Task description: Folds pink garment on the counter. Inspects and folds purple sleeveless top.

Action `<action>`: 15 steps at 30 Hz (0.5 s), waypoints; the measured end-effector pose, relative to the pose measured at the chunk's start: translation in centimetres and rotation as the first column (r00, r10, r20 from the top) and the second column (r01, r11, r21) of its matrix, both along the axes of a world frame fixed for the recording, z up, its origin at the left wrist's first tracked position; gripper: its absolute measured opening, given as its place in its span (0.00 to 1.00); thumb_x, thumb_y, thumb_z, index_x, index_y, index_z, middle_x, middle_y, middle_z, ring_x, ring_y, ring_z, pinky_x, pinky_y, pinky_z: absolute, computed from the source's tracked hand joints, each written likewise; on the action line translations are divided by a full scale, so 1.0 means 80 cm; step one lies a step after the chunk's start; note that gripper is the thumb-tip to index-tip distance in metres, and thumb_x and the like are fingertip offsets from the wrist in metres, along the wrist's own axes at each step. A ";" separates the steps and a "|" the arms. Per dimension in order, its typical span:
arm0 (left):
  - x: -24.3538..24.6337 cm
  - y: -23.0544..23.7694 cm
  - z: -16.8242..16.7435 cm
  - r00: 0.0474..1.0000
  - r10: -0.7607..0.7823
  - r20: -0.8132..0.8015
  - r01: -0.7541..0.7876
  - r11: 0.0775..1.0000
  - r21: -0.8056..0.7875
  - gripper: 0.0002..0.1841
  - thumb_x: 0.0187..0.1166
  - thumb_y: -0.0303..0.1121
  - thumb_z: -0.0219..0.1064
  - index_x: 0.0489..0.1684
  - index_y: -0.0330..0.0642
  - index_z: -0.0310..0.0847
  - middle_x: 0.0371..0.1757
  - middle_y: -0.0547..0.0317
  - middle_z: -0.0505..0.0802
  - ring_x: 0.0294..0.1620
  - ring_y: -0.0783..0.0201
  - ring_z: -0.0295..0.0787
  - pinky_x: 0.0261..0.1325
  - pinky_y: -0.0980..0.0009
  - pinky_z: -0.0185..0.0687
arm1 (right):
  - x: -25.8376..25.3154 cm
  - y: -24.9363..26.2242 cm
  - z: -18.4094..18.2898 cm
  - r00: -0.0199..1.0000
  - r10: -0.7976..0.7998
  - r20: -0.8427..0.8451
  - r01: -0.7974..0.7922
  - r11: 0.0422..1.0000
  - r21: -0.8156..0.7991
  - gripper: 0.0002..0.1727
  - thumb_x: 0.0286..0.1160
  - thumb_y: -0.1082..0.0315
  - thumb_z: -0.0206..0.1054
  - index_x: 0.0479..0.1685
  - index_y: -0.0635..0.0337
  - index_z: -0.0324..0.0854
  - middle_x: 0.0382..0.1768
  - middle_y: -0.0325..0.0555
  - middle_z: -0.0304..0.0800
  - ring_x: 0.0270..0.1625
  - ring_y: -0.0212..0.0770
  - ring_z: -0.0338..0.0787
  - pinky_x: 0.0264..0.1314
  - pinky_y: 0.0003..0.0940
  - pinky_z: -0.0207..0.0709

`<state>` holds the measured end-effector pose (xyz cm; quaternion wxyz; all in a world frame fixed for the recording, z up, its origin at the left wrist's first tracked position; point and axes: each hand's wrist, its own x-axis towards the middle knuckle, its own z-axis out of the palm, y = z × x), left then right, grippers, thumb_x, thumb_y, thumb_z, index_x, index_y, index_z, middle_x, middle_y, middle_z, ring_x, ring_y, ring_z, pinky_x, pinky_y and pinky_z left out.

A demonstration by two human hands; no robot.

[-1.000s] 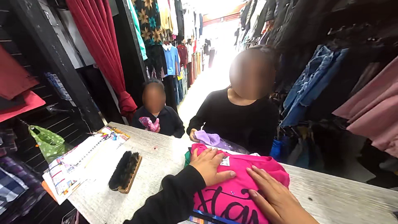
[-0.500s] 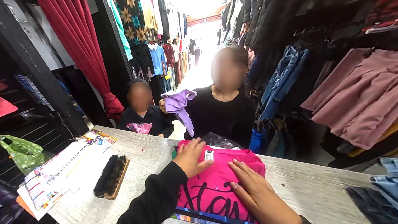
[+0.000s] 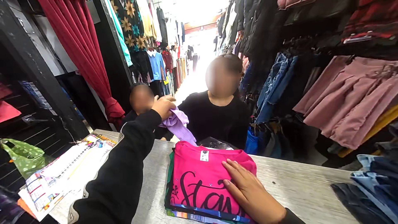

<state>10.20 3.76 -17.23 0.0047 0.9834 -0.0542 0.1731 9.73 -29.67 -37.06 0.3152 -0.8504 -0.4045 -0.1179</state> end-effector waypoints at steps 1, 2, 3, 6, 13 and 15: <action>0.001 0.000 0.004 1.000 -0.010 -0.022 0.010 1.000 0.008 0.14 0.79 0.23 0.62 0.58 0.35 0.89 0.67 0.37 0.90 0.72 0.35 0.83 0.75 0.31 0.67 | 0.000 0.000 0.000 1.000 0.001 0.001 -0.001 1.000 0.000 0.39 0.84 0.41 0.42 0.80 0.60 0.77 0.80 0.60 0.76 0.83 0.65 0.74 0.78 0.74 0.62; 0.001 0.000 0.008 1.000 -0.016 -0.007 0.016 1.000 0.001 0.15 0.83 0.24 0.58 0.60 0.34 0.86 0.60 0.35 0.92 0.65 0.34 0.88 0.69 0.31 0.73 | 0.000 0.000 0.000 1.000 -0.002 -0.003 0.002 1.000 -0.001 0.39 0.84 0.41 0.42 0.80 0.60 0.77 0.80 0.60 0.76 0.83 0.65 0.74 0.79 0.74 0.62; 0.000 0.000 0.011 0.999 -0.020 0.040 0.021 0.999 -0.024 0.15 0.85 0.25 0.55 0.63 0.33 0.84 0.56 0.33 0.93 0.61 0.34 0.90 0.67 0.32 0.75 | 0.000 0.001 0.001 1.000 -0.006 -0.010 0.006 1.000 -0.006 0.39 0.84 0.41 0.42 0.80 0.60 0.77 0.80 0.60 0.76 0.83 0.65 0.74 0.79 0.74 0.62; -0.005 -0.003 0.025 0.973 -0.091 0.213 0.113 0.989 -0.096 0.15 0.85 0.24 0.56 0.63 0.30 0.83 0.56 0.32 0.92 0.62 0.35 0.89 0.70 0.35 0.75 | -0.003 -0.002 0.020 0.994 0.028 -0.109 -0.036 0.997 -0.071 0.39 0.83 0.41 0.45 0.82 0.60 0.74 0.82 0.62 0.73 0.85 0.66 0.71 0.79 0.78 0.56; -0.027 -0.064 0.083 0.935 -0.278 0.219 0.294 0.955 -0.043 0.14 0.83 0.21 0.55 0.60 0.29 0.84 0.55 0.37 0.93 0.57 0.43 0.93 0.65 0.44 0.82 | 0.015 0.033 0.174 0.988 0.103 -0.116 -0.075 0.972 0.224 0.46 0.78 0.45 0.67 0.87 0.68 0.59 0.77 0.67 0.76 0.77 0.62 0.79 0.76 0.63 0.73; -0.030 -0.084 0.095 0.909 -0.346 0.233 0.357 0.934 -0.006 0.14 0.83 0.21 0.56 0.59 0.29 0.85 0.53 0.38 0.94 0.56 0.44 0.93 0.64 0.46 0.82 | 0.031 0.054 0.219 0.970 0.144 -0.195 -0.073 0.940 0.333 0.50 0.73 0.44 0.71 0.89 0.66 0.55 0.74 0.63 0.80 0.73 0.56 0.84 0.73 0.58 0.77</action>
